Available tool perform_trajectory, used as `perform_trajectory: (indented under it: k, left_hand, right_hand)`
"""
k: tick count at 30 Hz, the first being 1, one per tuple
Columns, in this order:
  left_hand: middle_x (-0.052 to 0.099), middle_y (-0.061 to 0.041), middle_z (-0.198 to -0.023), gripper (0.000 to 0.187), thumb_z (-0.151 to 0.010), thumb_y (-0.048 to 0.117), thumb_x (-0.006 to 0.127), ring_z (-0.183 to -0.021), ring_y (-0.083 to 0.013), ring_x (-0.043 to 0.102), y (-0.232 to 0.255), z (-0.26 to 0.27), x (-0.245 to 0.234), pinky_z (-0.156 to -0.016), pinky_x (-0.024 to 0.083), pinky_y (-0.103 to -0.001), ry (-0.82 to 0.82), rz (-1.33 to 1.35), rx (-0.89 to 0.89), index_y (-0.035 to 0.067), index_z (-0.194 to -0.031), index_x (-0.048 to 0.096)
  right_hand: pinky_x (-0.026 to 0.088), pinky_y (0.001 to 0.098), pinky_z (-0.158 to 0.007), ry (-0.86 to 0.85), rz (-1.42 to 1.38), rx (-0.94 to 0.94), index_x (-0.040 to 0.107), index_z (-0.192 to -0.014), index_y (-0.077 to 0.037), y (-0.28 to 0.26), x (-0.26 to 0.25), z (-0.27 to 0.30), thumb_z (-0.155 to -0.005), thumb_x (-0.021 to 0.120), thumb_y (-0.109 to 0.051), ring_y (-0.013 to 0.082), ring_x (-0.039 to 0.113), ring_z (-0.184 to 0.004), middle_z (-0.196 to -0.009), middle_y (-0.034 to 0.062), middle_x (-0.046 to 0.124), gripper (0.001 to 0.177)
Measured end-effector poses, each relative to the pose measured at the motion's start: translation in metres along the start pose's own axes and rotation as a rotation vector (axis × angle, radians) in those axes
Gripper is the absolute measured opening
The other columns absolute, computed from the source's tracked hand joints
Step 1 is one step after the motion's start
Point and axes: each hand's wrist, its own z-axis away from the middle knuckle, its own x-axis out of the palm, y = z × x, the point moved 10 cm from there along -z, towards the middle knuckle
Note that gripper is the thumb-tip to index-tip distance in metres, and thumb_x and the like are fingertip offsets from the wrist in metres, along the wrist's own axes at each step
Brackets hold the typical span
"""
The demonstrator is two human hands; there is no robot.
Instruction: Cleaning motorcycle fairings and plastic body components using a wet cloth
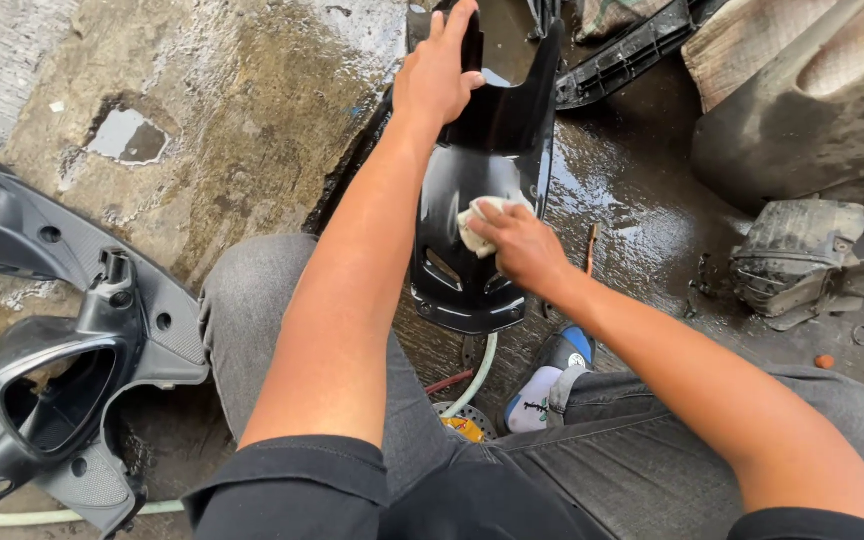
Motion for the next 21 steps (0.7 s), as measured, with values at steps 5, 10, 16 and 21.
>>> perform_trajectory:
  k: [5, 10, 16, 21]
  left_hand:
    - [0.052, -0.008, -0.151, 0.083, -0.081, 0.020, 0.086, -0.115, -0.0363, 0.068, 0.002, 0.000, 0.000, -0.090, 0.055, -0.054, -0.005, -0.009, 0.004, 0.040, -0.143, 0.035]
    - [0.052, -0.013, -0.153, 0.080, -0.079, 0.013, 0.085, -0.112, -0.0417, 0.069, 0.001, -0.003, -0.001, -0.087, 0.054, -0.057, -0.017, 0.059, 0.035, 0.038, -0.138, 0.038]
    - [0.046, -0.015, -0.157, 0.084, -0.080, 0.013, 0.084, -0.116, -0.0418, 0.067, -0.002, -0.006, 0.005, -0.093, 0.052, -0.055, -0.086, 0.098, 0.016, 0.039, -0.141, 0.034]
    - [0.048, -0.015, -0.157, 0.083, -0.080, 0.012, 0.083, -0.117, -0.0436, 0.066, -0.004, -0.006, 0.008, -0.092, 0.052, -0.055, -0.123, 0.144, 0.006, 0.038, -0.142, 0.035]
  right_hand:
    - [0.064, 0.0370, -0.077, -0.062, -0.059, -0.004, 0.067, -0.137, -0.018, -0.013, 0.022, 0.029, -0.075, 0.060, 0.008, 0.0320, 0.062, -0.101, -0.149, 0.0045, 0.058, 0.067]
    - [0.058, 0.0363, -0.080, -0.115, -0.181, 0.002, 0.071, -0.131, -0.022, -0.022, 0.007, 0.040, -0.074, 0.061, 0.005, 0.0277, 0.061, -0.087, -0.147, 0.0003, 0.061, 0.064]
    - [0.060, 0.0338, -0.078, 0.013, -0.651, 0.361, 0.076, -0.122, -0.023, 0.028, -0.037, 0.017, -0.080, 0.050, 0.008, 0.0242, 0.075, -0.081, -0.115, 0.0007, 0.079, 0.059]
    - [0.056, 0.0325, -0.086, 0.131, -0.194, 0.106, 0.078, -0.120, -0.022, 0.020, -0.007, 0.021, -0.077, 0.057, 0.000, 0.0263, 0.065, -0.094, -0.135, -0.0008, 0.069, 0.053]
